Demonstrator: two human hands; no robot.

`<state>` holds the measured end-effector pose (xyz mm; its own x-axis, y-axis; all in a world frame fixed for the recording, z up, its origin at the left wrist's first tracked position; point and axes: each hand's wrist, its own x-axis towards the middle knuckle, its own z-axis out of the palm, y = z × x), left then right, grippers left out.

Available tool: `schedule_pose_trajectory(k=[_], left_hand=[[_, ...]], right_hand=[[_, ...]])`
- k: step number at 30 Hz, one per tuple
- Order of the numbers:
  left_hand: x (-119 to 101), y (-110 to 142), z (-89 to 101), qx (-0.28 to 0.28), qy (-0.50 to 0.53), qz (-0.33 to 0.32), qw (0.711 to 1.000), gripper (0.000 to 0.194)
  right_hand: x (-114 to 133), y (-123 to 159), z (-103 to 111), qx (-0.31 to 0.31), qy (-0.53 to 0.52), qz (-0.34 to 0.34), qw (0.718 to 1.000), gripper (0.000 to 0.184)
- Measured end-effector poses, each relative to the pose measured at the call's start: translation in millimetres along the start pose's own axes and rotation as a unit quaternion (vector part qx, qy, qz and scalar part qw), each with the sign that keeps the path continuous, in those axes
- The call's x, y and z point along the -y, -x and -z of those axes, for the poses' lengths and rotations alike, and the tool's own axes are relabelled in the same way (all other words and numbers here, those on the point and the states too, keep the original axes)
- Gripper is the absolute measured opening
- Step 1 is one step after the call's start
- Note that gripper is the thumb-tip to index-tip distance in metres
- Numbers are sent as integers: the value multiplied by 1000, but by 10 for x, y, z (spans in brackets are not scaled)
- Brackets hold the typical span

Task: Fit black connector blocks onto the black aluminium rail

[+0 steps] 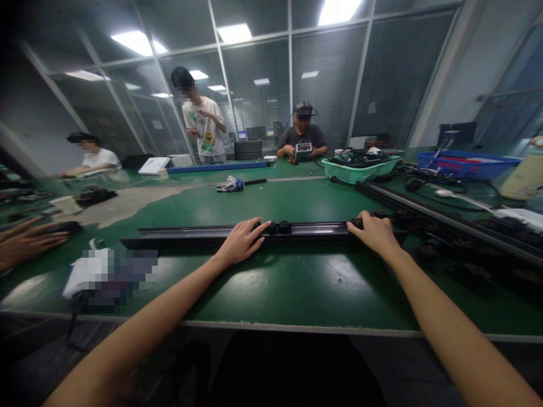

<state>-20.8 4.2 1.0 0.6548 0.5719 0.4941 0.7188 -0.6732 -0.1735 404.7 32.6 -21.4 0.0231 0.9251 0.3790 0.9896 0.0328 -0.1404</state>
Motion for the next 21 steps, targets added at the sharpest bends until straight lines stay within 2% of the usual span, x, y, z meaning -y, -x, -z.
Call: schedule_pose_trajectory(k=[21], left_hand=[[-11, -11, 23, 0, 4, 1, 1000, 52]], right_hand=[[-96, -43, 25, 9, -8, -33, 999, 42]])
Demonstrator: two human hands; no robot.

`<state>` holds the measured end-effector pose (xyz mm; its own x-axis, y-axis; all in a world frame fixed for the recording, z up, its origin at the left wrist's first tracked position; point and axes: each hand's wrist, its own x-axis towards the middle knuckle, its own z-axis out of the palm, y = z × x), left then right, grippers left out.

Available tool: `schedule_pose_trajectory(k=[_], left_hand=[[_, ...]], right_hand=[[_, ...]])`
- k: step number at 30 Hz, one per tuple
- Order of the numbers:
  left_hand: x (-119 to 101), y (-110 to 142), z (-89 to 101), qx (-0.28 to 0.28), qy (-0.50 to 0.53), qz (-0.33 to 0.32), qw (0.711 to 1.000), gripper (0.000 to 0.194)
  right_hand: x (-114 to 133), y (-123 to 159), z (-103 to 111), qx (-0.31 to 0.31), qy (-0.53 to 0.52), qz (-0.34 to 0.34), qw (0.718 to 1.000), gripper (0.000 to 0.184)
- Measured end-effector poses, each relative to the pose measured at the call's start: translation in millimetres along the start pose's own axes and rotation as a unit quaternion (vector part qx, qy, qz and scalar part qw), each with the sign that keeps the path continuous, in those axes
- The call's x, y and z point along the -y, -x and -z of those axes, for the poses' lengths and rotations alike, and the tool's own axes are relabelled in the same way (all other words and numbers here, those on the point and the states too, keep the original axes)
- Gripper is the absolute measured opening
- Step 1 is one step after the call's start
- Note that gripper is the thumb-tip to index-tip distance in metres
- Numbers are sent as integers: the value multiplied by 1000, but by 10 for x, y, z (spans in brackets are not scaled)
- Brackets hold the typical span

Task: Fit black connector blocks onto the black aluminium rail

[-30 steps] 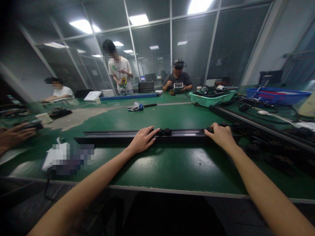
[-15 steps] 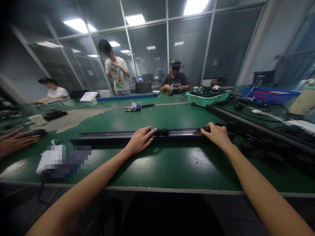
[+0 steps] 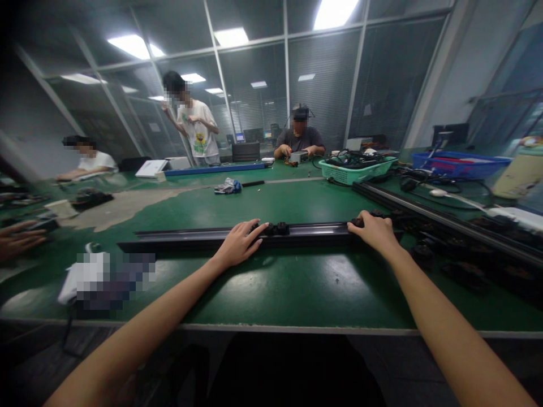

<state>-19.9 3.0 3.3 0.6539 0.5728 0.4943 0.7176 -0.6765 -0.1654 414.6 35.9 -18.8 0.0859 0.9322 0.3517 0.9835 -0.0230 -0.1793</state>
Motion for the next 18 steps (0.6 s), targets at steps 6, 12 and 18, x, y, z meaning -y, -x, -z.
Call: schedule_pose_trajectory(k=[6, 12, 18], left_hand=[[4, 0, -8, 2, -5, 0, 1000, 51], [16, 6, -17, 0, 1, -2, 1000, 51], [6, 6, -11, -5, 5, 1, 1000, 51]], right_hand=[[2, -3, 6, 1, -1, -7, 1000, 41], [-65, -26, 8, 13, -7, -22, 1000, 43], [-125, -49, -11, 6, -10, -17, 1000, 42]])
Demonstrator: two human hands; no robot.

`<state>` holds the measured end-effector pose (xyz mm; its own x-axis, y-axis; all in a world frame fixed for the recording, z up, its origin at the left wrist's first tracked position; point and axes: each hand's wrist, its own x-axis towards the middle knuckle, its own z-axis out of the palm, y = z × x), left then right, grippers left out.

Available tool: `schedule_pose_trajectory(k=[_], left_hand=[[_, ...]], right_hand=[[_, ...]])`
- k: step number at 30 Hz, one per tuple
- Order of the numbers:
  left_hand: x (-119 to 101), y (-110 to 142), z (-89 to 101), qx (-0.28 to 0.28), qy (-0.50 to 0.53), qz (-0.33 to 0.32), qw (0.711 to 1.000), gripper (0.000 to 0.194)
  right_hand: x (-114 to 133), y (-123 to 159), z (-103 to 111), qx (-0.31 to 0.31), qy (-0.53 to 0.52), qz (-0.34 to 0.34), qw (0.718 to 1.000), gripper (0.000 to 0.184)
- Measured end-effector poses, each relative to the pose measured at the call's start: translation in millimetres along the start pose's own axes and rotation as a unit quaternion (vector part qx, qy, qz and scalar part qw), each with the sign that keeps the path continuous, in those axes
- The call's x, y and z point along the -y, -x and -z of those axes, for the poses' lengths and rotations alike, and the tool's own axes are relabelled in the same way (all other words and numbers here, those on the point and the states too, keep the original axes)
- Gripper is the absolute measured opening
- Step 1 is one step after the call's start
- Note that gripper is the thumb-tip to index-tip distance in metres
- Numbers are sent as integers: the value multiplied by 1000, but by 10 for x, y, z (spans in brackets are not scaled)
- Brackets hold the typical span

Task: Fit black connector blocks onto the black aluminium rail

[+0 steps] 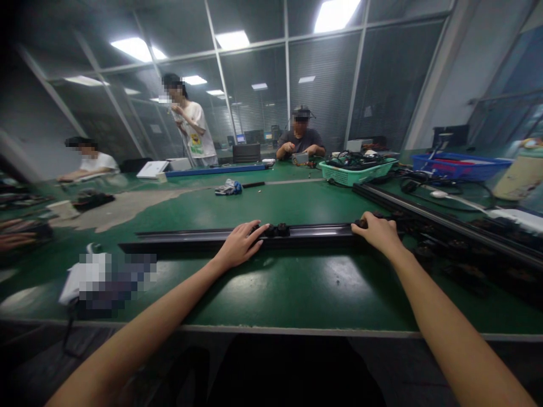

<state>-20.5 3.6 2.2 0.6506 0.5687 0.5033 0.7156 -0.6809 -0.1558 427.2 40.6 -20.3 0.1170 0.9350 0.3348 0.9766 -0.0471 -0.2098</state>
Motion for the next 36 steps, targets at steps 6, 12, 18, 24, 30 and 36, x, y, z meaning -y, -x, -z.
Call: schedule_pose_trajectory(k=[6, 12, 18, 24, 30, 36], left_hand=[[-4, 3, 12, 6, -10, -2, 1000, 51], [-8, 1, 14, 5, -8, -3, 1000, 51], [2, 5, 1, 5, -8, -4, 1000, 51], [8, 5, -12, 2, -12, -3, 1000, 51], [9, 2, -11, 6, -10, 0, 1000, 51], [2, 0, 0, 5, -6, -2, 1000, 51]], right_hand=[[-68, -22, -7, -1, 12, -17, 1000, 45], [-97, -32, 12, 25, 7, -25, 999, 49], [-122, -34, -3, 18, 10, -28, 999, 46], [-123, -32, 14, 27, 14, -37, 999, 49], [-122, -21, 51, 37, 18, -43, 998, 48], [-121, -26, 92, 67, 16, -61, 996, 52]])
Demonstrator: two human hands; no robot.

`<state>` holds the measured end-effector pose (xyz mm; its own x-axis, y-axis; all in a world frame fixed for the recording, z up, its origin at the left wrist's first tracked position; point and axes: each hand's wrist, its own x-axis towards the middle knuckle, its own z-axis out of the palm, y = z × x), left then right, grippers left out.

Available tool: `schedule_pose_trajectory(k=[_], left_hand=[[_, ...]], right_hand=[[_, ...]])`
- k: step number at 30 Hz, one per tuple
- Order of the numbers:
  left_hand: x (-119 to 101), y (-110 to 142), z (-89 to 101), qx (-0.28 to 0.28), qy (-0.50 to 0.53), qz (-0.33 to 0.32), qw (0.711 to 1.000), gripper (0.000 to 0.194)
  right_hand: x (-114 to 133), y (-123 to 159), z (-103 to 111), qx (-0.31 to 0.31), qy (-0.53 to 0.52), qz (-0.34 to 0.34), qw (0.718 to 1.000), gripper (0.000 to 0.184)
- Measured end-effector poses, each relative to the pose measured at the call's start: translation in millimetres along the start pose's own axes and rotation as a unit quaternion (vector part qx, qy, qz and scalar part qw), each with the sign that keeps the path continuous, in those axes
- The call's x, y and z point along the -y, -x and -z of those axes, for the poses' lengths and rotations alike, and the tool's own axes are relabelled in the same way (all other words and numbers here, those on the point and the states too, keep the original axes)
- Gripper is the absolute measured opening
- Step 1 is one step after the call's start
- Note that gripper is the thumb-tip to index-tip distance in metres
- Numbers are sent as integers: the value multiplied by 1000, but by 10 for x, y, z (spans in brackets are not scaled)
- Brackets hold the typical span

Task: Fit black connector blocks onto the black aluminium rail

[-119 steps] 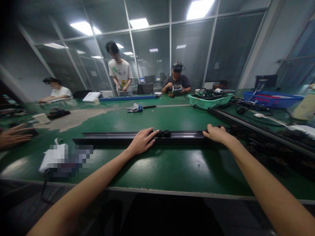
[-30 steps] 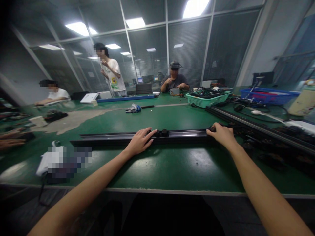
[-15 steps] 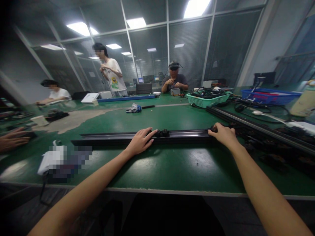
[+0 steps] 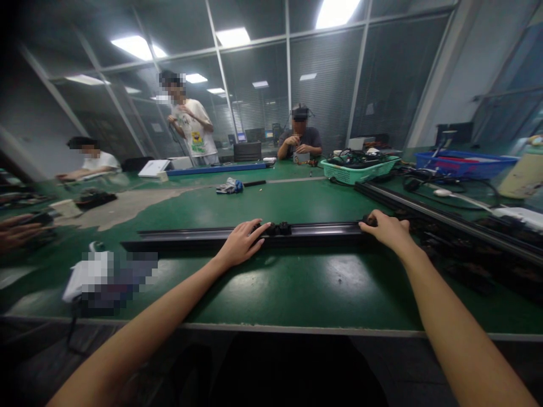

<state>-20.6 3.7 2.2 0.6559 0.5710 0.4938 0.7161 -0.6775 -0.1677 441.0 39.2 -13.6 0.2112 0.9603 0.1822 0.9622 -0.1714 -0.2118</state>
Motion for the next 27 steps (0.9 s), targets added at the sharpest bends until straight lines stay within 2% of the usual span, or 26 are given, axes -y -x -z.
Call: schedule_pose_trajectory(k=[19, 27], left_hand=[[3, 2, -10, -6, -4, -4, 1000, 51], [2, 6, -15, -8, -3, -1, 1000, 51]], right_hand=[[46, 80, 61, -9, 41, -10, 999, 51], [118, 173, 181, 28, 49, -44, 997, 51]])
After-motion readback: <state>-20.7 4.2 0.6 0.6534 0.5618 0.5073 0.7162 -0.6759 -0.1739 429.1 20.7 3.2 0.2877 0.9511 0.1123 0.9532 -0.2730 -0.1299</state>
